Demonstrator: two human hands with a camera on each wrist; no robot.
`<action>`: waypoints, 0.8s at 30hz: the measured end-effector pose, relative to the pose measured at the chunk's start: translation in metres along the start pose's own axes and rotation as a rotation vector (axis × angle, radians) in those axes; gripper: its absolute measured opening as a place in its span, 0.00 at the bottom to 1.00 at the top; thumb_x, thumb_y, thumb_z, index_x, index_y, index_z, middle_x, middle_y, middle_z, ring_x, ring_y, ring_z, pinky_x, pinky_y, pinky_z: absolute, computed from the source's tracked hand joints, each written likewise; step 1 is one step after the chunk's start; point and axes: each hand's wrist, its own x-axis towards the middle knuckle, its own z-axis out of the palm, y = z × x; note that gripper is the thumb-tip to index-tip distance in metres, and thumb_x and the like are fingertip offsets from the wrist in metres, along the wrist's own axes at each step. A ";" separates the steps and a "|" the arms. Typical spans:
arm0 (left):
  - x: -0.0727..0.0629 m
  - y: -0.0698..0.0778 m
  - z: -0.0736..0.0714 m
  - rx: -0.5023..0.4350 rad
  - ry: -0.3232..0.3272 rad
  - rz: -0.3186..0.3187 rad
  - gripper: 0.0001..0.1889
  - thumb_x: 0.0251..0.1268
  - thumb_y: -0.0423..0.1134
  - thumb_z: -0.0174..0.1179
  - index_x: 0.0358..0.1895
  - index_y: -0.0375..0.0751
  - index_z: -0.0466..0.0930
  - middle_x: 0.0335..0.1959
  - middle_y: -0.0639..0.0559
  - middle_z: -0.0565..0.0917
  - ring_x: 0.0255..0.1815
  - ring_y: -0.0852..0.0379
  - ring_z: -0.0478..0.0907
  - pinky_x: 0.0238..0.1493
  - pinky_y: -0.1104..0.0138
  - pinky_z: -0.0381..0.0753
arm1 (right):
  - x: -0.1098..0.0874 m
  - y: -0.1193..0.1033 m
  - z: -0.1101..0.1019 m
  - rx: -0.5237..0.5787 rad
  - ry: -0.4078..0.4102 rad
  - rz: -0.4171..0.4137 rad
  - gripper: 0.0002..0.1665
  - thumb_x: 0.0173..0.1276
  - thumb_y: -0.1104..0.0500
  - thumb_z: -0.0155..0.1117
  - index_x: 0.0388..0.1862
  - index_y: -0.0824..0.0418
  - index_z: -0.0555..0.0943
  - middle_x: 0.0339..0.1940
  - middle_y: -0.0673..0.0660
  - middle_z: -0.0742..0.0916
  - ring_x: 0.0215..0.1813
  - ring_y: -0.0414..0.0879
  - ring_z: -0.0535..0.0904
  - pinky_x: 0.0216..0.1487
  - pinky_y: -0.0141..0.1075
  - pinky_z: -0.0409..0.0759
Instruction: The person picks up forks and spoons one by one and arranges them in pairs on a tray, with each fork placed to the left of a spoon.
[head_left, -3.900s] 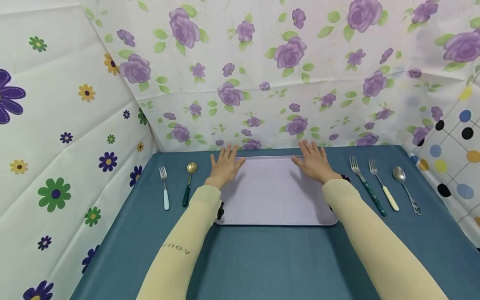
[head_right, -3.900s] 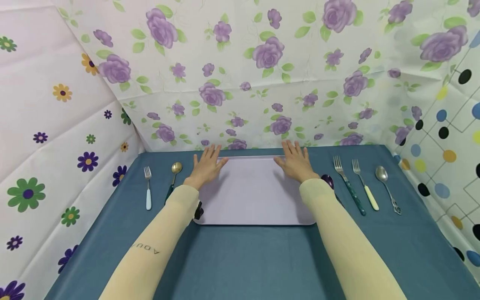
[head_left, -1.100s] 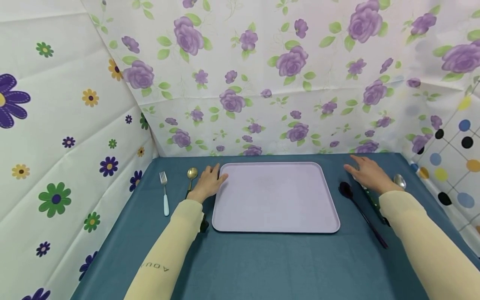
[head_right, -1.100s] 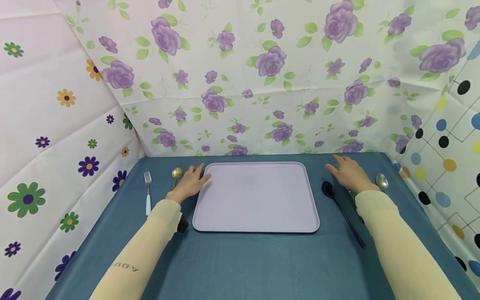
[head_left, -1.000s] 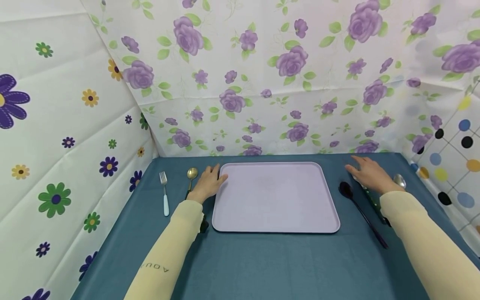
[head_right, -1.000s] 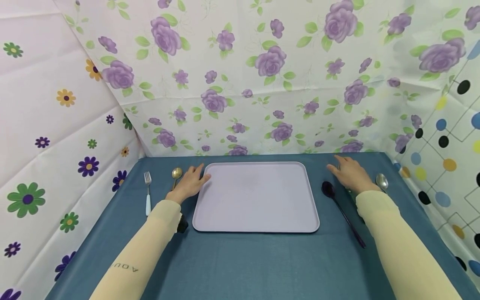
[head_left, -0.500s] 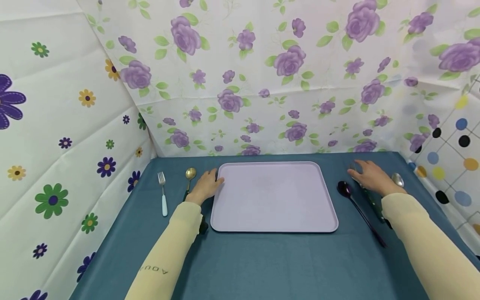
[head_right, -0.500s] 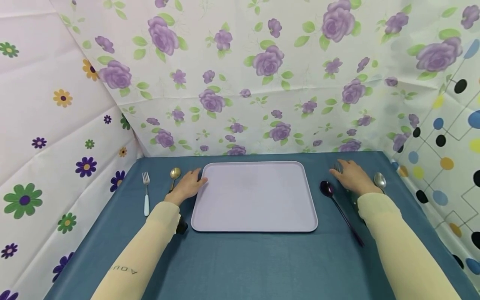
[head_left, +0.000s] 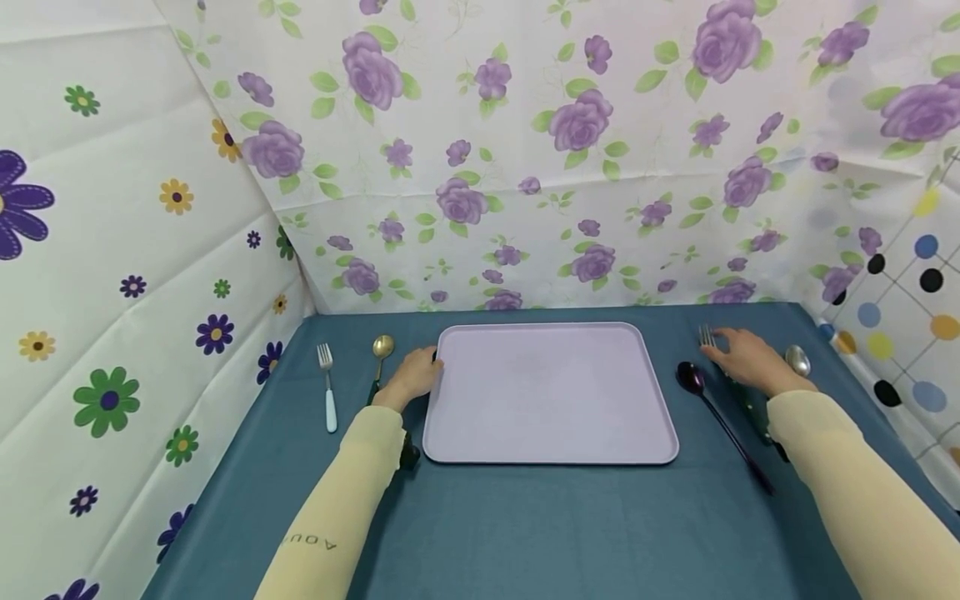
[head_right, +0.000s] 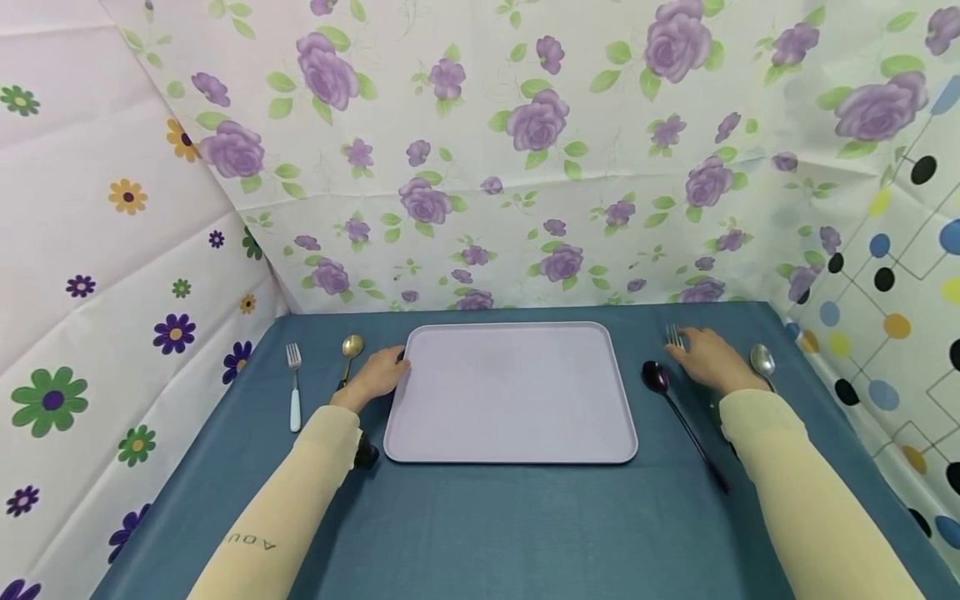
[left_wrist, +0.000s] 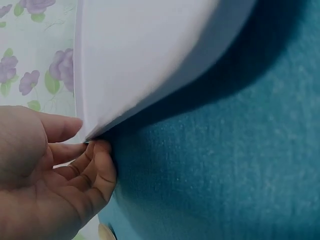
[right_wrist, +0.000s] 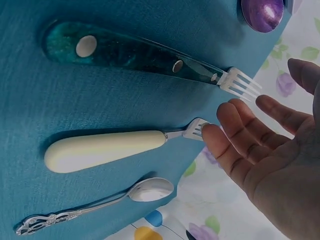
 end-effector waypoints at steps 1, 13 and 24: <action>0.000 0.000 0.000 -0.003 0.003 0.003 0.27 0.86 0.37 0.42 0.78 0.24 0.58 0.76 0.27 0.64 0.78 0.32 0.60 0.75 0.44 0.61 | 0.000 0.000 0.000 0.001 -0.001 -0.001 0.42 0.85 0.47 0.50 0.74 0.85 0.59 0.68 0.88 0.67 0.68 0.83 0.64 0.64 0.72 0.65; 0.006 -0.005 -0.002 -0.030 0.029 0.057 0.26 0.78 0.31 0.49 0.75 0.25 0.65 0.37 0.40 0.78 0.33 0.48 0.76 0.41 0.57 0.75 | -0.005 0.010 0.004 0.011 -0.005 0.006 0.36 0.79 0.57 0.52 0.72 0.86 0.60 0.66 0.88 0.69 0.65 0.82 0.67 0.61 0.70 0.68; -0.001 -0.013 0.003 -0.095 0.056 0.055 0.26 0.79 0.31 0.53 0.75 0.27 0.67 0.27 0.49 0.73 0.26 0.55 0.71 0.31 0.64 0.69 | -0.009 0.012 0.014 -0.005 0.012 -0.036 0.29 0.72 0.67 0.56 0.66 0.85 0.68 0.58 0.86 0.77 0.49 0.71 0.78 0.48 0.61 0.76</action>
